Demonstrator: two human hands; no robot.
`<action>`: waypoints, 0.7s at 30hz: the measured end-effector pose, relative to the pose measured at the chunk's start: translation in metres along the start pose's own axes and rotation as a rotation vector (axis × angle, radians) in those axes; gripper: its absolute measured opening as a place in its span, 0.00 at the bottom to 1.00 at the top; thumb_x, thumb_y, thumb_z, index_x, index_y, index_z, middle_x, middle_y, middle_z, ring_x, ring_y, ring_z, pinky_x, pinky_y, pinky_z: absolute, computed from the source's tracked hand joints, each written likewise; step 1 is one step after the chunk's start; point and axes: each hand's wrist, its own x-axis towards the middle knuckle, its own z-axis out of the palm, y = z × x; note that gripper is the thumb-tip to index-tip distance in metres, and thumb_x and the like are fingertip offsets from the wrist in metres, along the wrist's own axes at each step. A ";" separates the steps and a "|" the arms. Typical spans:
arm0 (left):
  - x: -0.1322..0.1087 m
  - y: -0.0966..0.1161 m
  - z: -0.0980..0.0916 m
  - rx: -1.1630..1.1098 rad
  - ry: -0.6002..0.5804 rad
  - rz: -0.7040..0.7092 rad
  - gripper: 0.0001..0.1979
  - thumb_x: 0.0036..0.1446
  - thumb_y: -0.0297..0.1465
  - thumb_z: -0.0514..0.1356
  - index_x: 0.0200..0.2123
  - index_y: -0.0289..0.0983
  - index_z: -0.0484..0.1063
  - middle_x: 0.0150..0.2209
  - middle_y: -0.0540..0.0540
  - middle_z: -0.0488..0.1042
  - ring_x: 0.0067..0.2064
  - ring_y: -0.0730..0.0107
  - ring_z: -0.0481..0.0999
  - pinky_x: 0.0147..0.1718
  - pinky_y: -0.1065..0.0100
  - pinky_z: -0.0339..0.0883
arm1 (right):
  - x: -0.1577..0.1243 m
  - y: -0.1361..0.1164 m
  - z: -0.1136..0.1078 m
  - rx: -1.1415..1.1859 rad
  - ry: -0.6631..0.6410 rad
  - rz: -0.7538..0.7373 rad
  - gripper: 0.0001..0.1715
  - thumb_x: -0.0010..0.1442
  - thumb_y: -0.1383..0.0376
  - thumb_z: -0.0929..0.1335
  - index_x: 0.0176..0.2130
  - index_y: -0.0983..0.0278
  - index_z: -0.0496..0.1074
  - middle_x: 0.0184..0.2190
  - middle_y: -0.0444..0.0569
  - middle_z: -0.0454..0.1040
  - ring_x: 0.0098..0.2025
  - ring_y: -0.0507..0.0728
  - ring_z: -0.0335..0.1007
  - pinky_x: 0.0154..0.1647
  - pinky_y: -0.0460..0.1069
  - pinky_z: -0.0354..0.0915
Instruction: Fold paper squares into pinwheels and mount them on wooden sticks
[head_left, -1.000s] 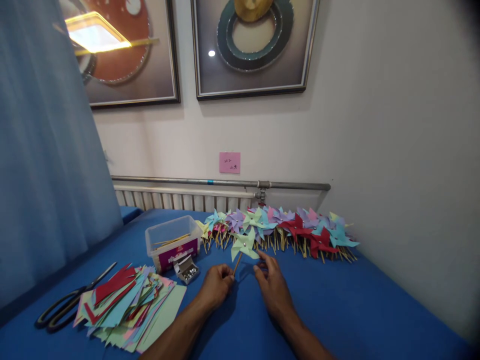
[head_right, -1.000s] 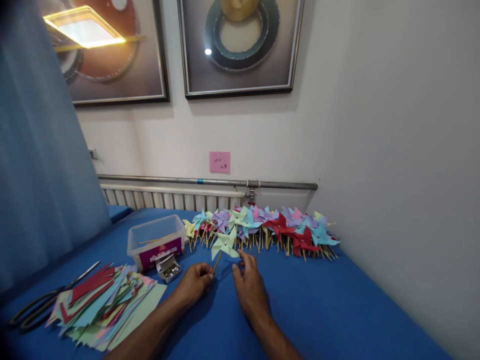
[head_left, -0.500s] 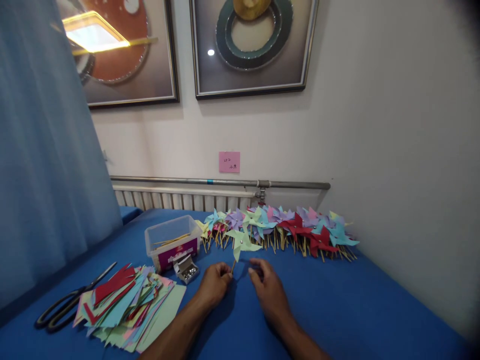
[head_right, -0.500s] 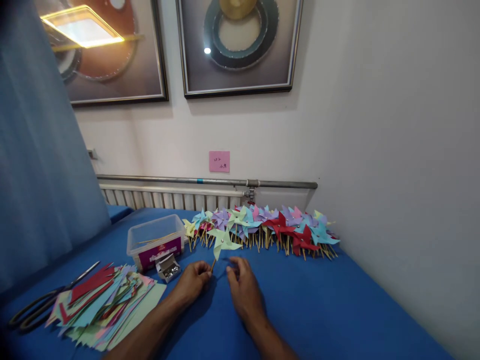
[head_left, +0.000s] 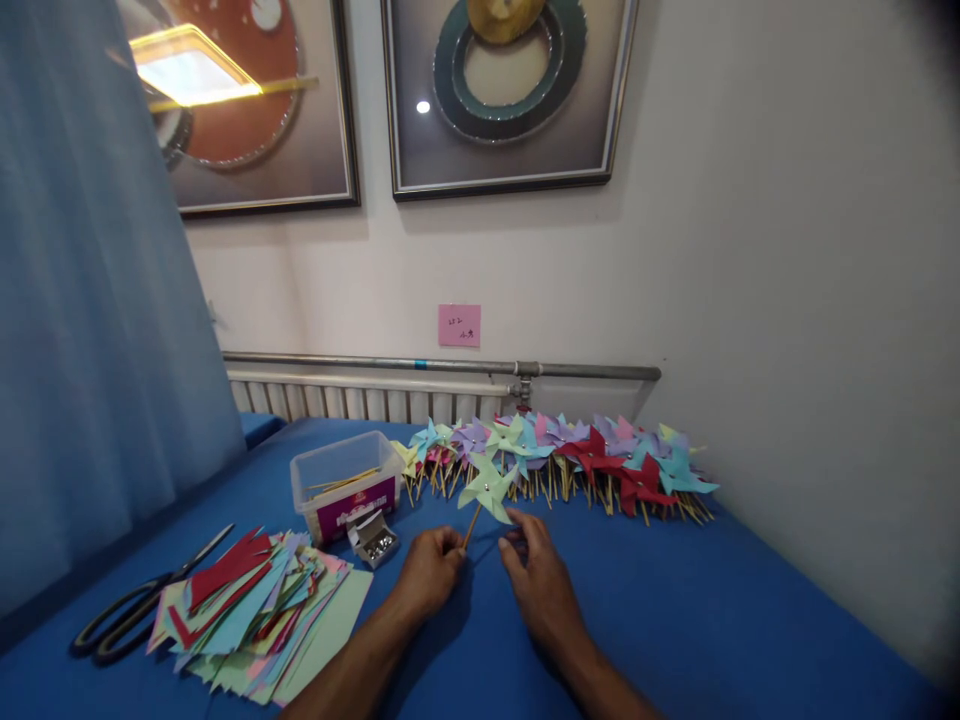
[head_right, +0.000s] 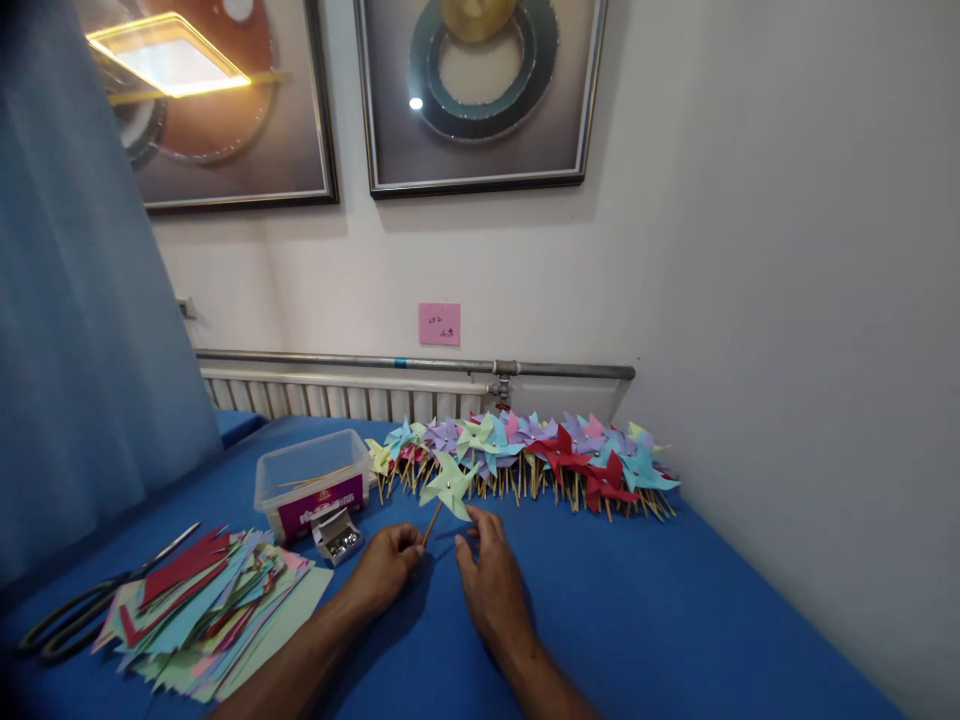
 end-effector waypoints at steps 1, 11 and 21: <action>0.000 0.000 0.000 -0.006 -0.003 -0.004 0.02 0.54 0.27 0.58 0.29 0.37 0.69 0.21 0.55 0.65 0.23 0.72 0.63 0.25 0.71 0.53 | -0.002 -0.002 0.001 0.003 -0.029 -0.024 0.23 0.62 0.61 0.65 0.56 0.62 0.71 0.50 0.55 0.76 0.46 0.60 0.76 0.49 0.54 0.72; -0.001 0.001 -0.002 0.006 0.017 -0.008 0.04 0.55 0.25 0.58 0.28 0.38 0.69 0.20 0.55 0.64 0.22 0.74 0.62 0.25 0.72 0.53 | -0.001 -0.010 -0.004 0.073 -0.002 0.090 0.23 0.65 0.55 0.63 0.55 0.63 0.69 0.41 0.52 0.78 0.37 0.59 0.77 0.41 0.53 0.71; -0.002 0.003 0.000 0.032 0.001 -0.018 0.05 0.55 0.25 0.57 0.28 0.38 0.69 0.21 0.55 0.65 0.23 0.73 0.64 0.24 0.72 0.54 | 0.008 -0.001 -0.009 0.021 0.013 0.103 0.25 0.62 0.57 0.64 0.55 0.62 0.71 0.42 0.51 0.78 0.35 0.58 0.75 0.41 0.54 0.71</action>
